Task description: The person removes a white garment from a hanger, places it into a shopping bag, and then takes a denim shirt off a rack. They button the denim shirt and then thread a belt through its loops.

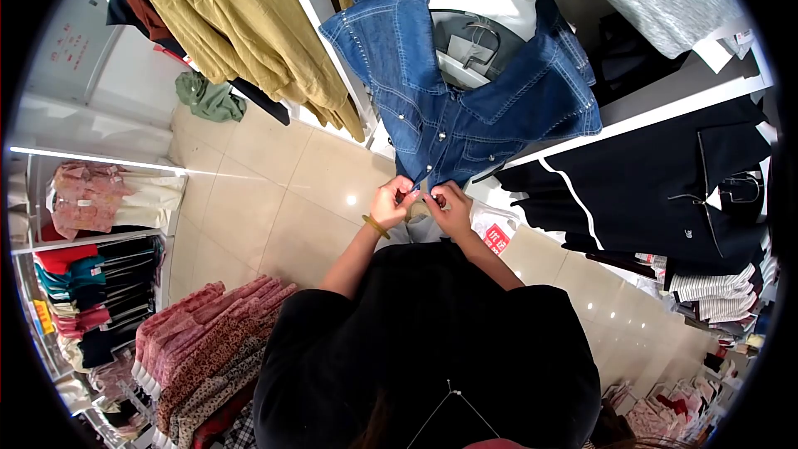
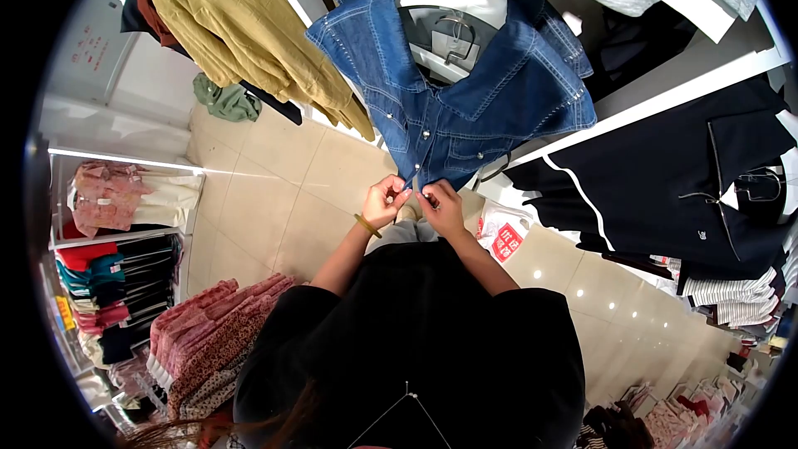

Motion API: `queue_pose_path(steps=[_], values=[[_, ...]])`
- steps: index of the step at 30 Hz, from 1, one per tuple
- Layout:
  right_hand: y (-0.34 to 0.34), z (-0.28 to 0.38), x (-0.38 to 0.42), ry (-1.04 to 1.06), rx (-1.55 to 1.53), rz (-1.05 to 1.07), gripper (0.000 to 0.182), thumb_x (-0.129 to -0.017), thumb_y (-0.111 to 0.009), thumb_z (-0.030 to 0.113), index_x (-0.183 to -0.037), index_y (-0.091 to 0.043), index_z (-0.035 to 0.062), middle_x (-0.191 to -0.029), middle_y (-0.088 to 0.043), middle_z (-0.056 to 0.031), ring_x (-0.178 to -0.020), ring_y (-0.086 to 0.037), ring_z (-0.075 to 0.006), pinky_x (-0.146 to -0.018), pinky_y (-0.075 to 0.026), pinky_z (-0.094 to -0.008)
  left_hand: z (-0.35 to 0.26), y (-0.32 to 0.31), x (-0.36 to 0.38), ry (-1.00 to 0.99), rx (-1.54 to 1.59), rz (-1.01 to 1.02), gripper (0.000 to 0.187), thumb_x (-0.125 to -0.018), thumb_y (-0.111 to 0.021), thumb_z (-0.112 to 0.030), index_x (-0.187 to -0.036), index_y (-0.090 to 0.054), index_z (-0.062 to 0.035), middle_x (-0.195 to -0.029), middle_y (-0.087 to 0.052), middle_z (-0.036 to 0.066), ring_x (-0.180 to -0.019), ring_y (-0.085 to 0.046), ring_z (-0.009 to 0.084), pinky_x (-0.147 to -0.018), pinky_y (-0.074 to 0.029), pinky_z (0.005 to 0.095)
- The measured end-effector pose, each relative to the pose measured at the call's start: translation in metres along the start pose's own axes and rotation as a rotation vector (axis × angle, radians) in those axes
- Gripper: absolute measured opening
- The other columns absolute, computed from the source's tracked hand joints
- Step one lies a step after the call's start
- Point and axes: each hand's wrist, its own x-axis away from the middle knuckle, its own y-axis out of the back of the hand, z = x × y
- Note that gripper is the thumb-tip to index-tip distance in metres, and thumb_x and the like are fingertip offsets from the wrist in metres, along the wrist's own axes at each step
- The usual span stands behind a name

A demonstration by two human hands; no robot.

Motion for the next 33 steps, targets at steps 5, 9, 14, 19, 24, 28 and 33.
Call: queue_pose_path(steps=[5,9,14,19,24,28,33], values=[[-0.001,0.001,-0.003,-0.09,-0.118,0.062,0.013,-0.074,-0.069,0.002,-0.078,-0.057,0.0017,-0.071,-0.053,-0.0037,-0.055,-0.05,-0.0076,-0.049,-0.04,-0.0213,0.002,-0.005,0.0,-0.094,0.099,0.06,0.006,-0.085,-0.059,-0.001,-0.09,-0.056,-0.0009,-0.077,-0.058,0.0,-0.07,-0.053,0.0051,-0.063,-0.045,0.022],[-0.004,-0.001,-0.001,-0.216,-0.392,0.084,0.008,-0.079,-0.064,-0.002,-0.085,-0.059,-0.0009,-0.078,-0.057,-0.0033,-0.067,-0.055,-0.0067,-0.059,-0.046,-0.0195,0.005,-0.008,0.001,-0.083,0.167,0.066,0.005,-0.087,-0.057,-0.001,-0.092,-0.056,-0.0002,-0.079,-0.06,0.0,-0.073,-0.055,0.0057,-0.068,-0.045,0.0214],[0.0,-0.002,-0.002,-0.326,-0.528,0.126,0.014,-0.084,-0.056,-0.006,-0.098,-0.057,-0.0045,-0.091,-0.061,-0.0056,-0.082,-0.06,-0.0111,-0.074,-0.052,-0.0236,-0.011,-0.014,0.0,-0.043,0.273,0.025,0.006,-0.088,-0.054,0.001,-0.094,-0.056,0.0013,-0.082,-0.061,0.001,-0.077,-0.056,0.0062,-0.071,-0.045,0.0203],[-0.003,-0.001,-0.004,-0.294,-0.488,-0.028,0.01,-0.082,-0.059,-0.005,-0.092,-0.06,-0.0046,-0.086,-0.062,-0.0081,-0.075,-0.063,-0.0122,-0.066,-0.052,-0.0228,-0.025,-0.018,0.001,-0.065,0.307,-0.006,0.005,-0.088,-0.055,0.002,-0.092,-0.056,0.0013,-0.079,-0.059,0.0,-0.073,-0.053,0.0044,-0.067,-0.043,0.0188],[0.005,0.009,-0.011,-0.179,-0.137,-0.08,0.009,-0.082,-0.06,-0.003,-0.092,-0.06,-0.0043,-0.086,-0.062,-0.0085,-0.077,-0.062,-0.0123,-0.069,-0.052,-0.0234,-0.034,-0.021,0.002,-0.08,0.315,-0.05,0.004,-0.087,-0.056,0.003,-0.09,-0.056,0.001,-0.076,-0.057,-0.002,-0.068,-0.049,0.0029,-0.064,-0.041,0.0179],[0.002,0.01,-0.011,-0.178,-0.074,-0.043,0.009,-0.081,-0.063,-0.001,-0.089,-0.061,-0.0039,-0.085,-0.062,-0.0087,-0.076,-0.062,-0.0118,-0.068,-0.051,-0.0236,-0.031,-0.026,0.001,-0.089,0.242,-0.087,0.004,-0.083,-0.058,0.003,-0.086,-0.057,-0.0003,-0.07,-0.055,-0.001,-0.065,-0.049,0.0041,-0.059,-0.041,0.0198],[0.003,0.004,-0.008,-0.204,-0.18,-0.014,0.01,-0.081,-0.062,-0.001,-0.09,-0.06,-0.0042,-0.085,-0.062,-0.007,-0.077,-0.061,-0.0101,-0.07,-0.05,-0.0225,-0.033,-0.029,0.001,-0.114,0.074,-0.211,0.004,-0.08,-0.062,-0.001,-0.083,-0.059,-0.0004,-0.067,-0.057,0.003,-0.061,-0.05,0.0062,-0.055,-0.042,0.0228]])
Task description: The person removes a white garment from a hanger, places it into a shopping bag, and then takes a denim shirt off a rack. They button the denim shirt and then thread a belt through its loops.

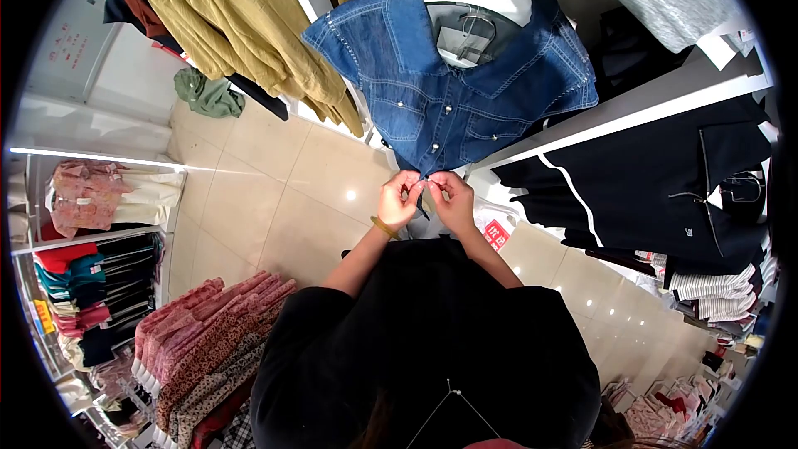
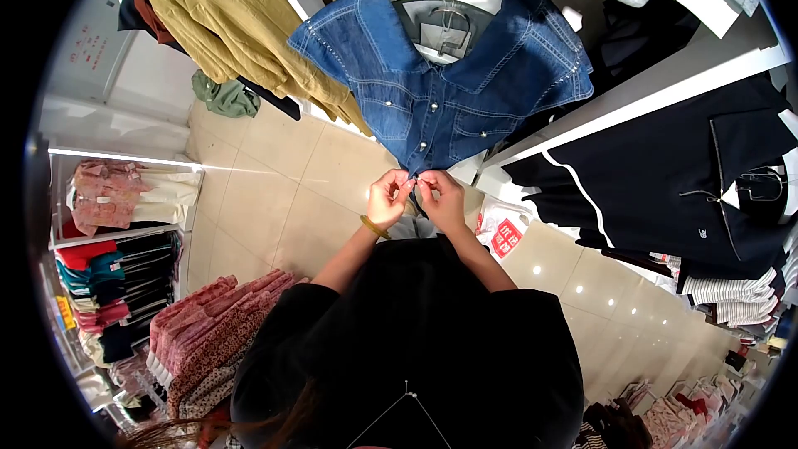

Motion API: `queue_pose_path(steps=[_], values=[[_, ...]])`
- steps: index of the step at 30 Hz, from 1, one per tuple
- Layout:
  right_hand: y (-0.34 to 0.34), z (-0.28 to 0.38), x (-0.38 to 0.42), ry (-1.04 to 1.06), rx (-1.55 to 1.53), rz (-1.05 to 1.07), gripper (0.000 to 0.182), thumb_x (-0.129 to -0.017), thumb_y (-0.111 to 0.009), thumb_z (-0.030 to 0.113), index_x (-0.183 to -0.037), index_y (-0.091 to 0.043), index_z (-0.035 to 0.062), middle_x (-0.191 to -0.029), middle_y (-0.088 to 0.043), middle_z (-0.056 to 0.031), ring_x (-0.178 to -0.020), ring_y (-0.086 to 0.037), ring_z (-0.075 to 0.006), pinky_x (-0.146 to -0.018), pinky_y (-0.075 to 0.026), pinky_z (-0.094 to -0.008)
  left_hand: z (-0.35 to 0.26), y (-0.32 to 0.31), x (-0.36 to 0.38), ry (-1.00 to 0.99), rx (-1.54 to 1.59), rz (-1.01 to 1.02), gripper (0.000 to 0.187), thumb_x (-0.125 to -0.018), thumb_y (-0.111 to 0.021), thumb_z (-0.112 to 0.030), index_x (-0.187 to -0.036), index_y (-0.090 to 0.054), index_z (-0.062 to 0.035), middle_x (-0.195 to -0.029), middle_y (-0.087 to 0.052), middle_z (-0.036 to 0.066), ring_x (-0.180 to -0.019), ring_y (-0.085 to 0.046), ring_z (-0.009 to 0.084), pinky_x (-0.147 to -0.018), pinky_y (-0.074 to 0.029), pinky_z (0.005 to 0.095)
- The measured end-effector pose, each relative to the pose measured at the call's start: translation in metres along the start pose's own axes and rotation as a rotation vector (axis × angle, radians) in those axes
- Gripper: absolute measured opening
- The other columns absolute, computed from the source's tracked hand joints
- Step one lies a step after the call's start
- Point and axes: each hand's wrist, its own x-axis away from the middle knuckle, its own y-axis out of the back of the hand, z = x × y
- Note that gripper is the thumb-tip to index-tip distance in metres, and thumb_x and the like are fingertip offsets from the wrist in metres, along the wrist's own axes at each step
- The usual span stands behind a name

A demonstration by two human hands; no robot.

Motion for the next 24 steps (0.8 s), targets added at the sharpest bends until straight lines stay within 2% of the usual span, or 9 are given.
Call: queue_pose_path(steps=[3,5,9,11,15,17,21,23,24], values=[[-0.002,0.001,0.0,-0.021,-0.092,0.013,0.01,-0.082,-0.061,-0.003,-0.091,-0.06,-0.0045,-0.085,-0.061,-0.0062,-0.078,-0.06,-0.0092,-0.071,-0.049,-0.0214,0.002,0.0,-0.001,0.02,0.009,-0.008,0.004,-0.081,-0.062,-0.002,-0.084,-0.059,-0.0004,-0.068,-0.058,0.004,-0.06,-0.05,0.0071,-0.055,-0.042,0.0232],[-0.003,0.001,-0.001,0.016,-0.067,-0.023,0.008,-0.079,-0.062,0.0,-0.088,-0.062,-0.0004,-0.078,-0.062,-0.008,-0.069,-0.064,-0.0149,-0.064,-0.05,-0.0248,0.002,0.0,-0.001,-0.009,-0.014,-0.01,0.004,-0.08,-0.062,-0.002,-0.083,-0.059,-0.0008,-0.067,-0.058,0.004,-0.059,-0.05,0.0069,-0.054,-0.042,0.0232],[-0.003,0.006,-0.002,0.028,-0.046,-0.019,0.009,-0.079,-0.062,0.0,-0.088,-0.063,-0.0002,-0.08,-0.063,-0.0083,-0.069,-0.064,-0.0157,-0.063,-0.05,-0.0245,-0.001,0.004,-0.002,0.003,-0.032,0.041,0.004,-0.083,-0.06,-0.002,-0.086,-0.059,-0.0004,-0.07,-0.059,0.003,-0.063,-0.052,0.007,-0.058,-0.043,0.0217],[-0.002,0.008,-0.003,0.05,-0.013,-0.042,0.01,-0.078,-0.062,-0.001,-0.088,-0.064,-0.0005,-0.081,-0.064,-0.0093,-0.068,-0.064,-0.0169,-0.062,-0.05,-0.0247,-0.004,0.006,-0.003,0.052,0.216,0.138,0.005,-0.087,-0.055,0.0,-0.091,-0.057,0.0008,-0.077,-0.06,0.003,-0.07,-0.056,0.0078,-0.065,-0.045,0.0209],[0.005,0.006,-0.004,0.049,0.01,0.016,0.009,-0.08,-0.06,-0.004,-0.088,-0.063,-0.0044,-0.081,-0.062,-0.0091,-0.074,-0.061,-0.0128,-0.066,-0.049,-0.0224,-0.003,0.013,-0.006,0.139,0.361,0.253,0.008,-0.089,-0.052,0.002,-0.096,-0.054,0.0029,-0.083,-0.06,0.004,-0.077,-0.058,0.0091,-0.074,-0.047,0.0225],[0.006,0.01,-0.004,0.029,0.012,0.016,0.009,-0.076,-0.063,-0.001,-0.085,-0.065,-0.0013,-0.078,-0.065,-0.0105,-0.067,-0.064,-0.018,-0.062,-0.049,-0.0253,0.0,0.014,-0.005,0.114,0.426,0.3,0.006,-0.089,-0.051,0.003,-0.095,-0.053,0.0026,-0.084,-0.06,0.005,-0.078,-0.059,0.0106,-0.075,-0.048,0.0237],[0.006,0.011,-0.004,0.027,0.013,0.023,0.009,-0.076,-0.063,0.0,-0.084,-0.065,-0.0017,-0.077,-0.065,-0.0101,-0.067,-0.064,-0.0169,-0.061,-0.049,-0.0246,0.003,0.015,-0.005,0.123,0.397,0.304,0.004,-0.089,-0.051,0.003,-0.092,-0.053,0.0021,-0.084,-0.059,0.005,-0.078,-0.058,0.0102,-0.074,-0.048,0.0235],[0.005,0.01,-0.005,0.014,-0.056,0.034,0.008,-0.076,-0.065,0.0,-0.083,-0.064,-0.0028,-0.076,-0.066,-0.0103,-0.067,-0.065,-0.0153,-0.06,-0.049,-0.024,0.002,0.015,-0.005,0.029,0.145,0.248,0.003,-0.086,-0.057,0.002,-0.088,-0.055,0.0016,-0.08,-0.06,0.005,-0.073,-0.058,0.0111,-0.07,-0.048,0.0247],[0.006,0.012,-0.005,0.014,-0.056,0.034,0.008,-0.076,-0.065,0.0,-0.083,-0.064,-0.0028,-0.076,-0.066,-0.0103,-0.067,-0.065,-0.0153,-0.06,-0.049,-0.024,-0.006,0.015,-0.006,0.029,0.146,0.248,0.003,-0.086,-0.057,0.002,-0.088,-0.055,0.0016,-0.08,-0.06,0.005,-0.073,-0.058,0.0111,-0.07,-0.048,0.0247]])
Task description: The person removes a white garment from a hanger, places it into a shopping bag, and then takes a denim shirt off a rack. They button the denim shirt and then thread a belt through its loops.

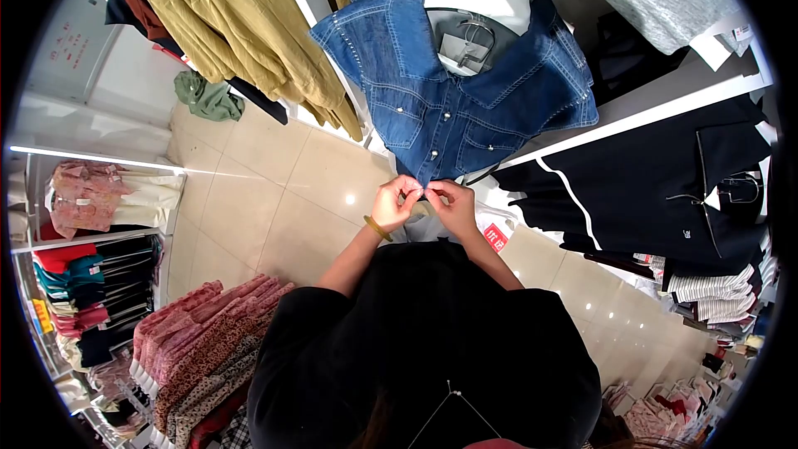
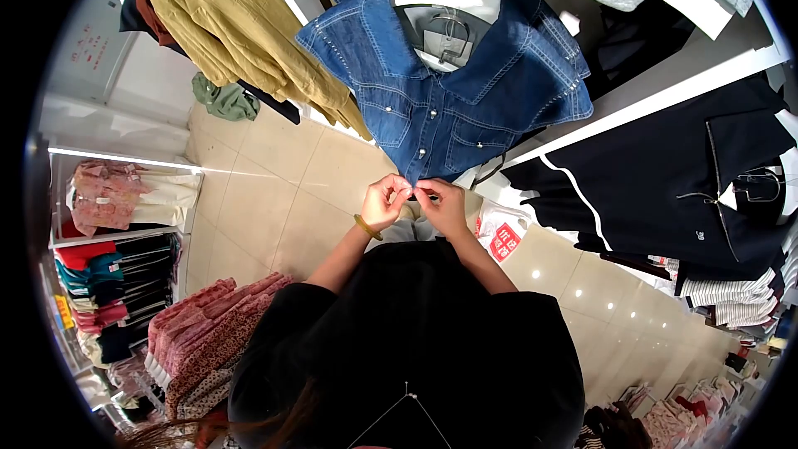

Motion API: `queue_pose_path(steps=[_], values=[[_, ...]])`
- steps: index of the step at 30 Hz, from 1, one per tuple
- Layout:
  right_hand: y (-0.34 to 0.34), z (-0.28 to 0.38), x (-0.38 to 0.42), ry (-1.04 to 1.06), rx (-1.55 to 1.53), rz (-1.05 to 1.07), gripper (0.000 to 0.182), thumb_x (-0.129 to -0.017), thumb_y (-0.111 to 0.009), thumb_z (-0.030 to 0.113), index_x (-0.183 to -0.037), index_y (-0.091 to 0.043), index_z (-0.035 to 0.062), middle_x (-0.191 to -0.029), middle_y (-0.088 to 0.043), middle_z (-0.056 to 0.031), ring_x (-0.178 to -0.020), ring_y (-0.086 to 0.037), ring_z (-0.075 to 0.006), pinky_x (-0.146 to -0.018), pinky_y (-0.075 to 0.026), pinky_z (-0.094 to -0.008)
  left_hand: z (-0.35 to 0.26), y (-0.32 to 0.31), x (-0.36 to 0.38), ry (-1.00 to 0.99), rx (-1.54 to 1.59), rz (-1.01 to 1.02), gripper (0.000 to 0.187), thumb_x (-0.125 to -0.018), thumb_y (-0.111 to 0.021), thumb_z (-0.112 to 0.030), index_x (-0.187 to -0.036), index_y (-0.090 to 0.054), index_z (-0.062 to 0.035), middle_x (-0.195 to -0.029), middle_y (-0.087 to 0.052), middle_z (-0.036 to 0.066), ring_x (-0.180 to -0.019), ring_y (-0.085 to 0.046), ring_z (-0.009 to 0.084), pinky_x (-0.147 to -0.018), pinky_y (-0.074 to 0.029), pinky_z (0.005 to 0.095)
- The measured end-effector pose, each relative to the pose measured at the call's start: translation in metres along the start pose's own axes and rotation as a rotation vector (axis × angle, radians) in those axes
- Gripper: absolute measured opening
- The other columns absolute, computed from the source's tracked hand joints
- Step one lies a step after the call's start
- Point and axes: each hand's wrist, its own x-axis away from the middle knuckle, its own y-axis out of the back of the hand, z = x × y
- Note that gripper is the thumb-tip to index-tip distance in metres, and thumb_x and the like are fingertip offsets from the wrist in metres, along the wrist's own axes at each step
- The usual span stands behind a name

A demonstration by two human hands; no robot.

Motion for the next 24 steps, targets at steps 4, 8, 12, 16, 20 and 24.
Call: queue_pose_path(steps=[4,8,12,16,20,24], values=[[0.002,0.005,-0.002,-0.071,-0.004,0.054,0.01,-0.074,-0.068,0.003,-0.08,-0.064,-0.0043,-0.072,-0.066,-0.0099,-0.065,-0.066,-0.0146,-0.058,-0.05,-0.024,-0.023,-0.006,0.002,-0.159,-0.443,-0.117,0.005,-0.078,-0.064,-0.001,-0.081,-0.06,0.0001,-0.073,-0.06,0.009,-0.067,-0.058,0.0163,-0.063,-0.047,0.0278],[0.003,0.0,-0.002,-0.086,0.047,0.032,0.013,-0.073,-0.069,0.005,-0.081,-0.064,-0.0043,-0.071,-0.067,-0.0097,-0.066,-0.067,-0.015,-0.059,-0.05,-0.0242,-0.023,-0.013,0.005,-0.17,-0.456,-0.204,0.005,-0.076,-0.065,-0.001,-0.079,-0.062,-0.0008,-0.072,-0.061,0.011,-0.065,-0.059,0.0193,-0.062,-0.047,0.0284],[0.004,0.0,-0.003,-0.077,0.039,0.041,0.013,-0.073,-0.069,0.004,-0.082,-0.064,-0.004,-0.072,-0.067,-0.0101,-0.066,-0.067,-0.0149,-0.059,-0.051,-0.0244,-0.024,-0.015,0.006,-0.146,-0.45,-0.235,0.004,-0.075,-0.066,-0.002,-0.078,-0.063,-0.0009,-0.072,-0.062,0.011,-0.064,-0.06,0.0187,-0.061,-0.048,0.0284],[0.006,0.007,-0.004,-0.077,0.068,0.053,0.013,-0.073,-0.068,0.004,-0.082,-0.064,-0.0037,-0.073,-0.067,-0.0104,-0.067,-0.067,-0.0157,-0.059,-0.051,-0.025,-0.023,-0.016,0.007,-0.131,-0.444,-0.269,0.005,-0.075,-0.068,-0.002,-0.077,-0.064,-0.0008,-0.071,-0.064,0.01,-0.064,-0.061,0.0178,-0.061,-0.048,0.0276],[0.007,0.006,-0.004,-0.011,0.134,0.02,0.012,-0.073,-0.068,0.004,-0.082,-0.065,-0.0019,-0.073,-0.068,-0.0099,-0.066,-0.067,-0.0157,-0.06,-0.051,-0.0254,-0.022,-0.017,0.008,-0.094,-0.437,-0.295,0.005,-0.074,-0.069,-0.003,-0.077,-0.065,-0.001,-0.071,-0.065,0.01,-0.064,-0.062,0.0164,-0.062,-0.049,0.027],[0.005,0.004,-0.003,-0.01,0.127,0.005,0.013,-0.071,-0.068,0.004,-0.083,-0.065,-0.0006,-0.072,-0.067,-0.0092,-0.065,-0.066,-0.0148,-0.059,-0.05,-0.0257,-0.021,-0.018,0.008,-0.091,-0.43,-0.298,0.006,-0.077,-0.069,-0.004,-0.078,-0.064,0.0004,-0.071,-0.065,0.008,-0.064,-0.062,0.0144,-0.062,-0.049,0.026]])
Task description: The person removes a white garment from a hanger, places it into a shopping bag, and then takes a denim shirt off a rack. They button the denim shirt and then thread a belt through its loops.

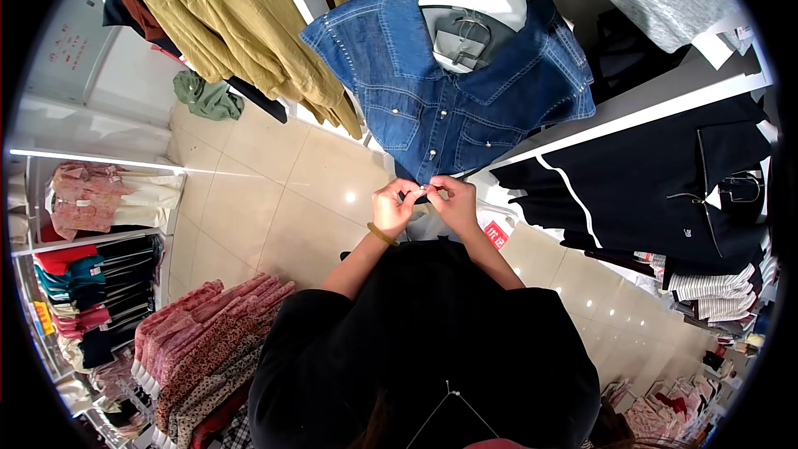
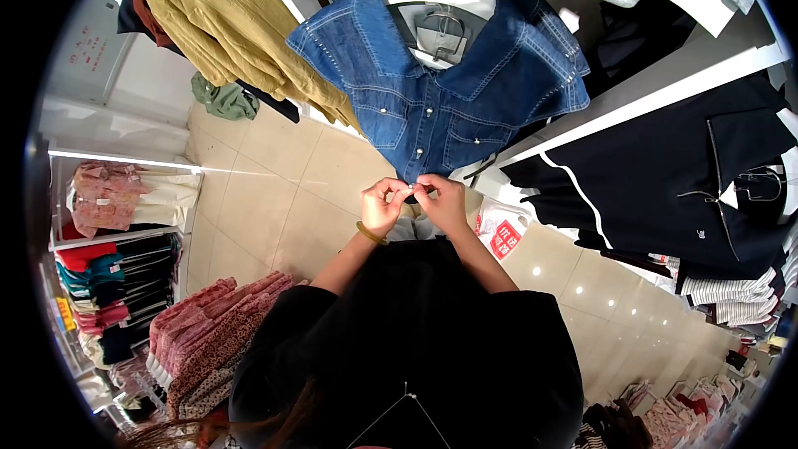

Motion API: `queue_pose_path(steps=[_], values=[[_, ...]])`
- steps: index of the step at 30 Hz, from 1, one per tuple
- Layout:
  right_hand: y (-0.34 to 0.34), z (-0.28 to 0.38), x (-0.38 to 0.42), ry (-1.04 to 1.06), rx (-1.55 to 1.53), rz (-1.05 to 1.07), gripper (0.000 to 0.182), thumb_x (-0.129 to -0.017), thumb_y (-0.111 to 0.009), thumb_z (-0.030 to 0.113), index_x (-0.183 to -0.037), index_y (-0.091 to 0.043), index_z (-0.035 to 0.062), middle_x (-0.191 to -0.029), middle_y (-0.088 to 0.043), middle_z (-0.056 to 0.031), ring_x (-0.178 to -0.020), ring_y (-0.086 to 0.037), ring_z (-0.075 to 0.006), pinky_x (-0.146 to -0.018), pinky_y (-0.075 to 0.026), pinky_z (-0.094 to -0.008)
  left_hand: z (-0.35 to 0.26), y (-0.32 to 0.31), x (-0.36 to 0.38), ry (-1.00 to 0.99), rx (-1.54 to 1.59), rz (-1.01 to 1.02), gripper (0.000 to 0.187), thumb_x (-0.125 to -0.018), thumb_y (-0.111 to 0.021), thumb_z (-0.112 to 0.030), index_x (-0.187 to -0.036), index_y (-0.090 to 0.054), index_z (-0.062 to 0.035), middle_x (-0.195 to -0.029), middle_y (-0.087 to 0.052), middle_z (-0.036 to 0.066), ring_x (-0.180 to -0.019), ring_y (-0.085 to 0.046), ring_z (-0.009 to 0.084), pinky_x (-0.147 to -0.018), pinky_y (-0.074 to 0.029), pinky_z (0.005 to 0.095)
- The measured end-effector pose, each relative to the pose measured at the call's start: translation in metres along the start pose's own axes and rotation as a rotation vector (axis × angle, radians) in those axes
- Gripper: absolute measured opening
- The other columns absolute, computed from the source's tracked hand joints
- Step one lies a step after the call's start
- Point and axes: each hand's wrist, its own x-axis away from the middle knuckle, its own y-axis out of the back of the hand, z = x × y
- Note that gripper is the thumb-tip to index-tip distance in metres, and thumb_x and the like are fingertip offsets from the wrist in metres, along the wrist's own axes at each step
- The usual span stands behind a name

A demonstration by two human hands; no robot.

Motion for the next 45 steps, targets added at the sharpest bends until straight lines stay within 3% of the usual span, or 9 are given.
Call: queue_pose_path(steps=[11,18,21,26,28,34,37,41,45], values=[[-0.006,0.0,0.002,0.068,-0.075,-0.059,0.015,-0.077,-0.066,-0.001,-0.09,-0.06,0.0,-0.074,-0.064,-0.0041,-0.067,-0.06,-0.0077,-0.059,-0.048,-0.0218,0.018,0.008,-0.01,0.655,1.001,0.326,0.01,-0.088,-0.059,-0.01,-0.091,-0.059,-0.0001,-0.082,-0.061,0.003,-0.073,-0.057,0.0092,-0.07,-0.047,0.0218],[-0.01,-0.012,0.003,-0.125,-0.585,-0.027,0.011,-0.081,-0.062,-0.002,-0.091,-0.058,0.0001,-0.079,-0.063,-0.0034,-0.07,-0.06,-0.009,-0.063,-0.047,-0.0201,0.019,0.013,-0.028,0.433,0.75,0.412,0.008,-0.087,-0.061,-0.01,-0.089,-0.06,-0.0021,-0.077,-0.061,0.0,-0.07,-0.055,0.0061,-0.063,-0.044,0.0199],[-0.009,-0.014,0.004,-0.252,-0.645,-0.013,0.011,-0.081,-0.061,-0.004,-0.09,-0.057,0.0005,-0.079,-0.062,-0.0033,-0.068,-0.059,-0.0085,-0.062,-0.048,-0.0202,0.017,0.019,-0.051,0.075,0.164,0.191,0.006,-0.084,-0.062,-0.004,-0.089,-0.058,-0.0019,-0.079,-0.06,0.001,-0.07,-0.053,0.0056,-0.063,-0.042,0.0195],[-0.005,-0.013,0.003,-0.261,-0.618,0.021,0.012,-0.079,-0.064,-0.003,-0.089,-0.057,0.0015,-0.079,-0.061,-0.0024,-0.067,-0.058,-0.0077,-0.061,-0.048,-0.0201,0.028,0.016,-0.111,0.224,0.254,-0.288,0.037,-0.081,-0.068,-0.013,-0.111,-0.047,-0.0028,-0.099,-0.06,0.003,-0.08,-0.054,0.0089,-0.067,-0.043,0.0227],[-0.005,-0.016,0.004,-0.268,-0.614,0.013,0.013,-0.079,-0.064,-0.003,-0.088,-0.057,0.0018,-0.078,-0.061,-0.0023,-0.067,-0.058,-0.0075,-0.061,-0.047,-0.0199,0.013,0.024,-0.127,0.562,0.554,-0.185,0.033,-0.083,-0.067,-0.017,-0.107,-0.05,-0.0037,-0.1,-0.062,0.005,-0.082,-0.057,0.0118,-0.068,-0.043,0.023],[-0.003,-0.019,0.005,-0.302,-0.628,0.0,0.013,-0.079,-0.064,-0.003,-0.089,-0.057,0.0029,-0.077,-0.061,-0.0017,-0.066,-0.057,-0.0067,-0.061,-0.047,-0.0192,0.013,0.026,-0.153,0.694,0.878,0.045,0.019,-0.081,-0.069,-0.02,-0.09,-0.057,-0.0083,-0.078,-0.062,-0.001,-0.068,-0.057,0.0079,-0.057,-0.042,0.0196],[-0.003,-0.024,0.007,-0.305,-0.622,0.005,0.013,-0.08,-0.063,-0.003,-0.089,-0.057,0.0034,-0.077,-0.061,-0.001,-0.066,-0.057,-0.0062,-0.061,-0.047,-0.0191,-0.003,0.026,-0.159,0.658,0.816,0.019,0.019,-0.081,-0.069,-0.018,-0.093,-0.06,-0.0054,-0.083,-0.065,0.002,-0.061,-0.058,0.0087,-0.049,-0.042,0.0193],[-0.002,-0.026,0.009,-0.287,-0.614,0.013,0.013,-0.081,-0.062,-0.003,-0.09,-0.057,0.0037,-0.077,-0.061,-0.0002,-0.066,-0.057,-0.0055,-0.06,-0.047,-0.0189,-0.019,0.048,-0.175,0.701,0.996,0.181,0.024,-0.092,-0.045,-0.013,-0.105,-0.05,0.0065,-0.089,-0.065,0.017,-0.073,-0.067,0.0264,-0.063,-0.059,0.0345],[0.0,-0.023,0.009,-0.314,-0.625,0.009,0.012,-0.081,-0.062,-0.003,-0.09,-0.057,0.0036,-0.077,-0.061,-0.0004,-0.066,-0.057,-0.0054,-0.06,-0.047,-0.0187,-0.047,0.06,-0.187,0.697,1.246,0.277,0.035,-0.098,-0.031,-0.018,-0.11,-0.044,0.0125,-0.108,-0.056,0.032,-0.102,-0.059,0.0348,-0.082,-0.055,0.0343]])
